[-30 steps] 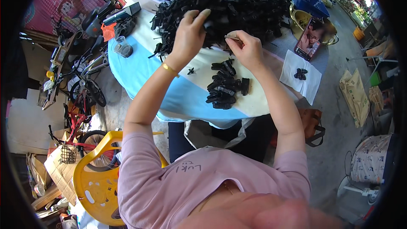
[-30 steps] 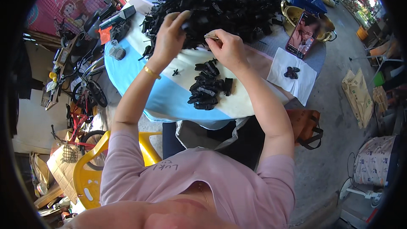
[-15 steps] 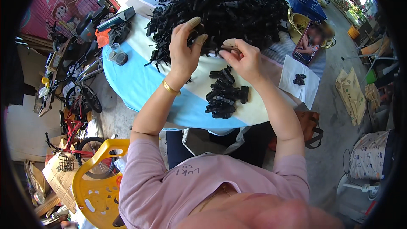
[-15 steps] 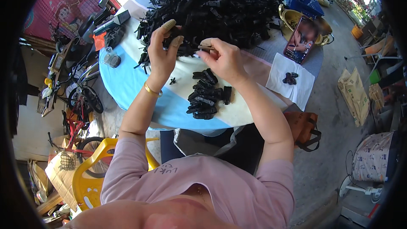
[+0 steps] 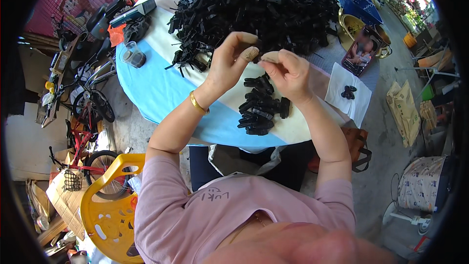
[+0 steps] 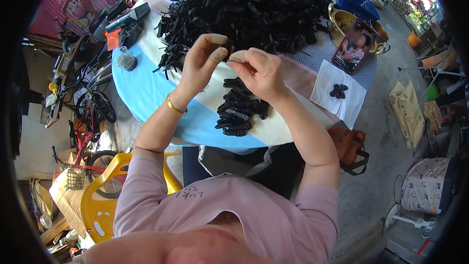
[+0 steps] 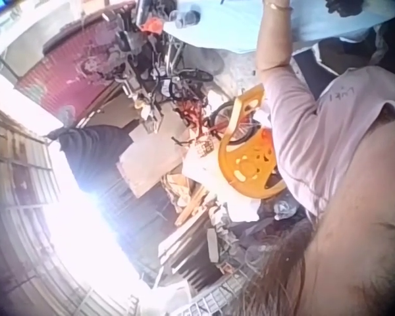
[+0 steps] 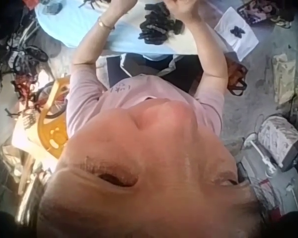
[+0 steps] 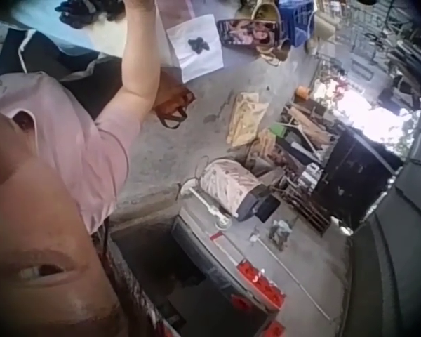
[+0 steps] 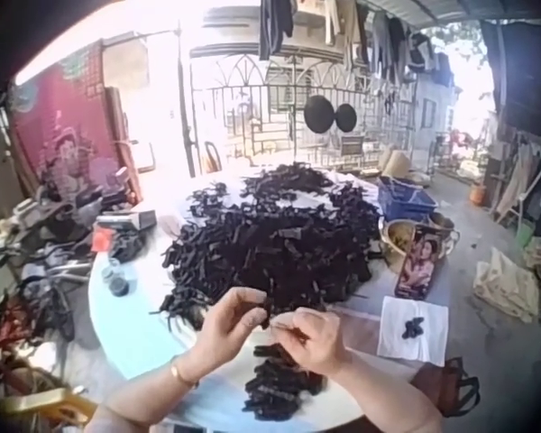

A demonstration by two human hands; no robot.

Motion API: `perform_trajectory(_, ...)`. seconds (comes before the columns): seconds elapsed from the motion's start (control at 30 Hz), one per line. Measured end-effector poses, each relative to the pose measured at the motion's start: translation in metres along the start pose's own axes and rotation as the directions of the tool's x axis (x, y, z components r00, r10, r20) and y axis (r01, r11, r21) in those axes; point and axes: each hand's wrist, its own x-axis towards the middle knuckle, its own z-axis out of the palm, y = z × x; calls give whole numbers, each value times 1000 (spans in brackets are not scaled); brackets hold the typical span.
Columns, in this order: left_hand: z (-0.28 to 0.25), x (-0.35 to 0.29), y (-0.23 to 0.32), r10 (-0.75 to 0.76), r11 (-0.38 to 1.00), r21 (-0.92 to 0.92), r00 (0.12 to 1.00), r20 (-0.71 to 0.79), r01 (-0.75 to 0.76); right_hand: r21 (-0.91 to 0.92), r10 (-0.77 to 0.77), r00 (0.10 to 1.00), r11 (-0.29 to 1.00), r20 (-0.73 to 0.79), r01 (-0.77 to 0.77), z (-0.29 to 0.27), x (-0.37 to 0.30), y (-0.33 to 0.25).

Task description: Manually assemble small black mechanical components on a production workbench.

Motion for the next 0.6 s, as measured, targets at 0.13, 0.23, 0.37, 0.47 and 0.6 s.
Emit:
perform_trajectory(0.13, 2, -3, 10, -47, 965, -246, 983, 178, 90, 183, 255, 964, 954, -78, -238, 4, -1, 8)
perform_trajectory(0.23, 5, -5, 13, 20, 999, 38, 965, 261, -31, 271, 388, 921, 890, -31, -366, 4, -5, 14)
perform_trajectory(0.37, 6, -4, 6, -110, 930, -329, 979, 173, 163, 424, 553, 828, 730, 94, -536, -5, -1, 17)
perform_trajectory(0.47, 7, -3, 1, -99, 934, -328, 983, 154, 145, 472, 579, 779, 632, 239, -615, -8, -1, 14)
perform_trajectory(0.6, 11, -9, 3, -33, 991, -124, 994, 106, 46, 242, 474, 863, 829, 174, -504, 3, -4, 10)
